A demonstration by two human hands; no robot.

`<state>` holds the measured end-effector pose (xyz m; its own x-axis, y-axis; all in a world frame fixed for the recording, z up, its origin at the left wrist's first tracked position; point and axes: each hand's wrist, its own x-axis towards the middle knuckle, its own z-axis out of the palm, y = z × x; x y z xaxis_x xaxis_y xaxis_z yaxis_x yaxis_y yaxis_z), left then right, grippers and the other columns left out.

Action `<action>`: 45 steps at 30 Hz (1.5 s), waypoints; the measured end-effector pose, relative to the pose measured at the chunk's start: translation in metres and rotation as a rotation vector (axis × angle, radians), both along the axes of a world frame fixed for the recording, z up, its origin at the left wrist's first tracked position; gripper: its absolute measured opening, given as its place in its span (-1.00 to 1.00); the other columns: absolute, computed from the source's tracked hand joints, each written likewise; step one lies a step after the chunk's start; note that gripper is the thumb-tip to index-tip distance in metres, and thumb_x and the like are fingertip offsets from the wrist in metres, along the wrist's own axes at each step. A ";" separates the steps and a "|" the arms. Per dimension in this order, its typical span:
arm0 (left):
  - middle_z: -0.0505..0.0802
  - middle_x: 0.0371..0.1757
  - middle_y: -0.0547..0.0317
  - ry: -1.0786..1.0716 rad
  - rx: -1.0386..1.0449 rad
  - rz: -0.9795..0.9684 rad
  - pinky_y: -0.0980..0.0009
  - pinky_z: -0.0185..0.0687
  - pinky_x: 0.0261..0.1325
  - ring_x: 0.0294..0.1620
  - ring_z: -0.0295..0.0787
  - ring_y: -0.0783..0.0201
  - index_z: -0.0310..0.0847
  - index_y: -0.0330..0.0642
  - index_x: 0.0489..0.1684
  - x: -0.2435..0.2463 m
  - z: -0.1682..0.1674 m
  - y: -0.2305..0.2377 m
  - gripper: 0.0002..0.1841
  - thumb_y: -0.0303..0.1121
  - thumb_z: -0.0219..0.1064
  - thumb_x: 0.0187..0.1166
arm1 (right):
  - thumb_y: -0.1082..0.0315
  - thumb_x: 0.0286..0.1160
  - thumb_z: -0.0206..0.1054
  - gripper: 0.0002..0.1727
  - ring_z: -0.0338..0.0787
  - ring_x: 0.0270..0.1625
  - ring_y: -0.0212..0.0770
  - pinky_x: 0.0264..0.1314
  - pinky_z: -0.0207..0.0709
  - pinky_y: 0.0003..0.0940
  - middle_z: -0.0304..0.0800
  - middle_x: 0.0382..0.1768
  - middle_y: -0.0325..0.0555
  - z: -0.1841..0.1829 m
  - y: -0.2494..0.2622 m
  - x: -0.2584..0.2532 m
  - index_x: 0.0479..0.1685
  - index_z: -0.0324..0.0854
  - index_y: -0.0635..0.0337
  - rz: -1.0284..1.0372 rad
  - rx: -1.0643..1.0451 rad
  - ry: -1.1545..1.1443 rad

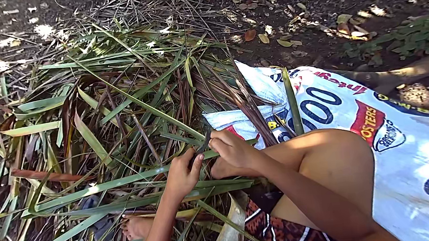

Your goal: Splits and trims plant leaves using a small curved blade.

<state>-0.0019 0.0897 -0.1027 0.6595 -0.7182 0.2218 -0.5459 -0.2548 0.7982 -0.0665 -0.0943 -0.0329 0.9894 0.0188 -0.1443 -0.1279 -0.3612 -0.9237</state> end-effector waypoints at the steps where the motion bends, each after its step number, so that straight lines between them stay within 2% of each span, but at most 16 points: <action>1: 0.37 -0.73 0.36 -0.030 -0.028 -0.008 0.62 0.20 -0.57 -0.71 0.27 0.59 0.52 -0.29 -0.51 -0.002 -0.003 -0.002 -0.45 -0.03 -0.06 0.79 | 0.41 0.65 -0.18 -0.66 0.24 -0.56 -0.59 -0.43 0.16 -0.64 0.20 -0.61 -0.45 -0.004 0.000 0.001 -0.53 0.34 0.10 -0.026 0.118 0.000; 6: 0.48 -0.72 0.18 -0.172 -0.117 0.090 0.53 0.38 -0.56 -0.70 0.43 0.44 0.53 -0.35 -0.46 -0.022 -0.009 -0.016 -0.43 -0.04 -0.11 0.83 | 0.46 0.58 -0.41 -0.51 0.06 -0.82 -0.66 -0.70 -0.08 -0.71 0.08 -0.90 -0.56 -0.007 0.009 0.003 -0.74 0.16 -0.15 -0.150 0.890 0.200; 9: 0.46 -0.71 0.27 -0.104 -0.166 0.133 0.62 0.36 -0.55 -0.69 0.39 0.56 0.53 -0.34 -0.42 -0.025 -0.010 -0.020 -0.40 0.01 -0.12 0.85 | 0.38 0.66 -0.48 -0.44 0.08 -0.86 -0.64 -0.75 -0.06 -0.71 0.10 -0.93 -0.53 -0.002 0.009 0.002 -0.79 0.18 -0.15 -0.215 1.142 0.318; 11: 0.43 -0.64 0.44 0.098 -0.215 0.151 0.70 0.30 -0.50 -0.65 0.32 0.68 0.53 -0.30 -0.37 -0.021 -0.009 -0.017 -0.49 -0.05 -0.08 0.85 | 0.40 0.74 -0.42 -0.49 0.18 -0.81 -0.62 -0.70 0.09 -0.74 0.19 -0.85 -0.49 0.002 0.004 0.000 -0.64 0.26 -0.02 -0.181 0.995 0.346; 13: 0.46 -0.62 0.60 0.386 -0.311 0.209 0.73 0.33 -0.53 -0.66 0.33 0.74 0.51 -0.16 -0.30 -0.018 -0.004 -0.017 -0.66 -0.12 0.01 0.79 | 0.43 0.86 -0.22 -0.60 0.31 -0.64 -0.57 -0.50 0.23 -0.71 0.28 -0.67 -0.41 0.019 -0.001 -0.005 -0.34 0.48 0.23 -0.140 0.466 0.321; 15: 0.45 -0.74 0.59 0.724 -0.399 0.328 0.68 0.37 -0.63 -0.78 0.34 0.66 0.49 -0.10 -0.20 -0.017 0.008 -0.026 -0.85 -0.27 0.10 0.71 | 0.33 0.91 -0.08 -0.62 0.46 -0.38 -0.44 -0.20 0.38 -0.53 0.46 -0.43 -0.24 0.031 -0.001 -0.014 0.01 0.65 0.36 -0.088 0.026 0.322; 17: 0.40 -0.83 0.46 1.022 -0.476 0.377 0.61 0.40 -0.64 -0.84 0.30 0.56 0.53 -0.10 -0.16 -0.017 0.021 -0.038 -0.83 -0.33 0.05 0.82 | 0.32 0.90 -0.04 -0.63 0.51 -0.39 -0.39 -0.22 0.45 -0.46 0.53 -0.44 -0.18 0.030 0.004 -0.029 0.05 0.67 0.36 -0.106 -0.145 0.297; 20: 0.34 -0.88 0.40 1.198 -0.597 0.363 0.62 0.31 -0.70 -0.88 0.24 0.53 0.47 -0.06 -0.43 -0.019 0.033 -0.046 -0.70 -0.37 0.02 0.84 | 0.35 0.87 -0.04 -0.65 0.43 -0.56 -0.44 -0.43 0.37 -0.52 0.44 -0.61 -0.24 0.017 0.008 -0.048 -0.03 0.67 0.34 -0.148 -0.180 0.132; 22: 0.37 -0.86 0.40 1.099 -0.606 0.336 0.64 0.31 -0.74 -0.89 0.25 0.54 0.48 -0.03 -0.42 -0.024 0.034 -0.043 -0.72 -0.33 0.07 0.82 | 0.34 0.86 -0.08 -0.66 0.38 -0.64 -0.52 -0.52 0.32 -0.61 0.36 -0.66 -0.32 0.016 0.006 -0.053 -0.10 0.63 0.29 -0.130 -0.082 0.065; 24: 0.49 -0.74 0.47 0.815 -0.533 0.230 0.67 0.34 -0.72 -0.83 0.31 0.59 0.50 0.09 -0.26 -0.031 0.029 -0.036 -0.72 -0.04 0.05 0.82 | 0.34 0.84 -0.15 -0.65 0.27 -0.71 -0.63 -0.60 0.22 -0.74 0.24 -0.74 -0.45 0.014 0.003 -0.052 -0.24 0.53 0.19 -0.104 0.189 0.025; 26: 0.51 -0.60 0.53 0.519 -0.417 0.084 0.70 0.38 -0.63 -0.70 0.37 0.63 0.43 0.12 -0.07 -0.035 0.025 -0.028 -0.48 0.34 -0.15 0.73 | 0.36 0.84 -0.22 -0.62 0.22 -0.75 -0.69 -0.63 0.17 -0.80 0.19 -0.80 -0.53 0.011 0.002 -0.049 -0.32 0.48 0.13 -0.078 0.532 0.033; 27: 0.50 -0.56 0.52 0.378 -0.357 0.029 0.71 0.38 -0.56 -0.64 0.38 0.67 0.43 0.03 -0.02 -0.037 0.022 -0.024 -0.40 0.36 -0.22 0.73 | 0.36 0.83 -0.24 -0.60 0.22 -0.76 -0.69 -0.63 0.16 -0.80 0.18 -0.82 -0.55 0.011 0.001 -0.049 -0.34 0.48 0.10 -0.070 0.676 0.047; 29: 0.56 -0.52 0.39 0.136 -0.283 -0.050 0.72 0.39 -0.47 -0.57 0.42 0.68 0.51 -0.19 -0.05 -0.038 0.018 -0.020 -0.40 0.21 -0.17 0.82 | 0.35 0.82 -0.25 -0.58 0.21 -0.77 -0.69 -0.63 0.16 -0.79 0.17 -0.83 -0.57 0.010 -0.001 -0.049 -0.38 0.48 0.04 -0.046 0.873 0.057; 35: 0.45 -0.64 0.41 0.048 -0.249 -0.068 0.76 0.34 -0.50 -0.61 0.39 0.71 0.48 -0.13 -0.45 -0.032 0.019 -0.017 -0.45 0.11 -0.06 0.84 | 0.28 0.85 -0.18 -0.60 0.23 -0.80 -0.71 -0.70 0.15 -0.84 0.17 -0.83 -0.55 0.003 -0.004 -0.050 -0.39 0.48 0.04 0.092 1.274 0.159; 39: 0.57 -0.57 0.32 -0.099 -0.245 -0.109 0.74 0.43 -0.34 -0.47 0.52 0.68 0.55 -0.20 -0.41 -0.022 0.025 -0.015 -0.45 0.06 -0.05 0.86 | 0.24 0.82 -0.04 -0.67 0.31 -0.82 -0.74 -0.72 0.22 -0.86 0.26 -0.83 -0.56 -0.008 0.001 -0.051 -0.35 0.53 0.05 0.175 1.602 0.226; 45: 0.64 -0.56 0.15 -0.324 -0.096 -0.081 0.62 0.40 -0.33 -0.45 0.58 0.51 0.59 -0.28 -0.44 -0.015 0.042 -0.003 -0.46 -0.01 0.02 0.84 | 0.29 0.75 0.01 -0.72 0.37 -0.81 -0.71 -0.71 0.27 -0.83 0.28 -0.85 -0.54 -0.013 0.001 -0.049 -0.37 0.51 0.04 0.239 1.618 0.212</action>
<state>-0.0166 0.0863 -0.0608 0.4859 -0.7307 0.4796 -0.7900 -0.1324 0.5986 -0.1158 -0.0932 -0.0454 0.9086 0.4146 0.0513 -0.3798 0.8709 -0.3119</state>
